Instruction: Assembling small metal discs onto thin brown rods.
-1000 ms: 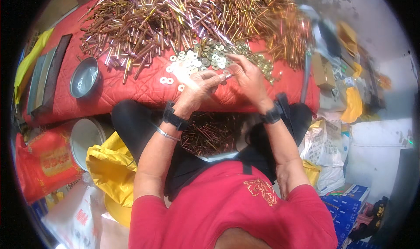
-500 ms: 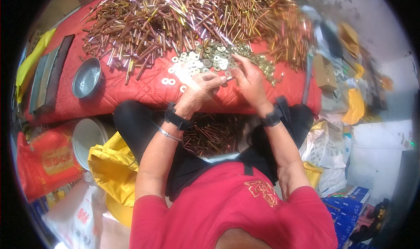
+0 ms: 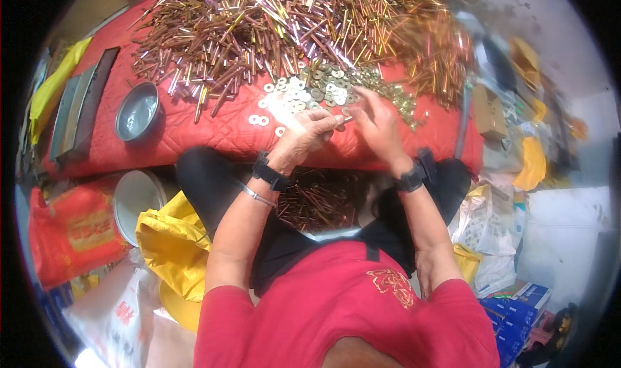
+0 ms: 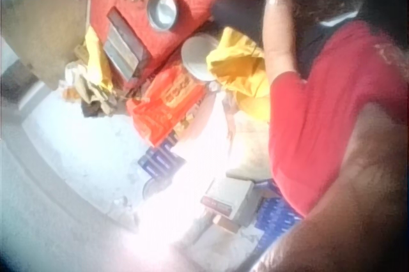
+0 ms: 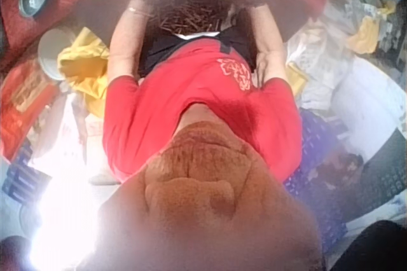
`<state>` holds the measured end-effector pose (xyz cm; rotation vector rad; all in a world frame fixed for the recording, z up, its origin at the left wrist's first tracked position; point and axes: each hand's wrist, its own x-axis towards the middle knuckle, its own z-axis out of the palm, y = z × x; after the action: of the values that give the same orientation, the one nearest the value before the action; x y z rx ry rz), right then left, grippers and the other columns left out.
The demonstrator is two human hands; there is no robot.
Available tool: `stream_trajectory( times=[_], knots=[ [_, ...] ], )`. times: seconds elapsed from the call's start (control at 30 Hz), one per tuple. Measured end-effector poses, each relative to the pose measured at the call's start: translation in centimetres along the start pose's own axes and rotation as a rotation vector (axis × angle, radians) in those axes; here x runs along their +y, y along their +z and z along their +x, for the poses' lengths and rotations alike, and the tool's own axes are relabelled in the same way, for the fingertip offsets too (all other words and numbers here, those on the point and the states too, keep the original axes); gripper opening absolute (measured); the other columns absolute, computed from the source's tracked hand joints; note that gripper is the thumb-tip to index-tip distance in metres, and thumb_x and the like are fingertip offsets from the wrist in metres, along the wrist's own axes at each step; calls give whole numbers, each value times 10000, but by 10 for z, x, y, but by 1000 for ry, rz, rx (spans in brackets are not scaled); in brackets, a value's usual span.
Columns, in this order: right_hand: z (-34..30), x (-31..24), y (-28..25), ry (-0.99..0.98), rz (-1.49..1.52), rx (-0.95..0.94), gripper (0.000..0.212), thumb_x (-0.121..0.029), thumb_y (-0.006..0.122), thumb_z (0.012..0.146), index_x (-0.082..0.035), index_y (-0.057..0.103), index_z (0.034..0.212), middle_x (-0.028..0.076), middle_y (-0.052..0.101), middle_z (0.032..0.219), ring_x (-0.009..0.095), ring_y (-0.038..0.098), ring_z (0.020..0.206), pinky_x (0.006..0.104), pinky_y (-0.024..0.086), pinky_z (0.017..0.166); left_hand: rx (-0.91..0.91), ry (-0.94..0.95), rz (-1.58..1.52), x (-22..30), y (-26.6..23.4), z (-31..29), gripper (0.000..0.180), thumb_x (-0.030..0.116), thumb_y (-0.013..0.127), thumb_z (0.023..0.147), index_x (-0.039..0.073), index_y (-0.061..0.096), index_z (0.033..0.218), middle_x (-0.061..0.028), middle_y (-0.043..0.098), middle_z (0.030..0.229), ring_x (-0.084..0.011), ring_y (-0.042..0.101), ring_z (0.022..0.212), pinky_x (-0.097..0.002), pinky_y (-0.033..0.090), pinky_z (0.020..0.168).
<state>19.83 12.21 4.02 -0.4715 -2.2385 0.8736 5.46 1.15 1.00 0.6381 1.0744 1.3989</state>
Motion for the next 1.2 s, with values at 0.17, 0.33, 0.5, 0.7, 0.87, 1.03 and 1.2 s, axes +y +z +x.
stream_trajectory(
  times=[0.17,0.33,0.5,0.7,0.87,1.03,1.2],
  knots=[
    [-4,0,-1,158,83,-73,322,-78,580,888,-41,541,1206,123,628,856,225,607,731,321,486,690,1,21,16,-5,-3,2,222,270,642,885,60,670,817,81,436,569,-7,309,453,-185,191,411],
    [-3,-8,3,-85,-30,38,319,-175,572,919,-50,545,1211,128,647,852,227,630,744,313,478,683,30,39,50,-6,-4,4,216,267,646,880,60,674,825,67,474,582,-14,345,456,-181,224,413],
    [0,-13,-3,75,-99,19,297,-113,580,905,-42,556,1193,141,648,906,262,631,808,340,484,729,43,-59,24,-8,-3,4,218,270,664,867,57,682,825,65,475,584,-20,350,456,-187,223,413],
    [3,0,-3,69,-89,-44,347,-142,578,901,-26,516,1222,147,622,945,268,610,814,341,475,754,-32,-87,33,-8,6,-1,222,275,659,871,57,674,831,64,471,588,-19,318,433,-190,221,399],
    [1,0,-3,-25,53,-134,344,-38,574,870,-31,529,1211,131,592,940,233,587,821,320,469,750,-24,-110,-136,-8,-11,6,223,277,640,882,56,662,868,65,481,600,-6,320,449,-175,232,407],
    [-6,-3,-6,135,193,-165,232,-43,552,892,-46,612,1116,50,595,835,128,558,696,266,460,640,35,-117,71,1,-2,-3,238,257,638,884,27,674,839,51,518,595,-40,407,484,-209,316,440],
    [-31,-11,-26,521,462,-484,239,-177,475,968,-61,598,1136,-8,568,728,68,524,612,227,434,565,67,418,913,7,22,-34,184,190,666,838,6,672,842,-140,576,629,-143,560,581,-324,446,553]
  ],
)
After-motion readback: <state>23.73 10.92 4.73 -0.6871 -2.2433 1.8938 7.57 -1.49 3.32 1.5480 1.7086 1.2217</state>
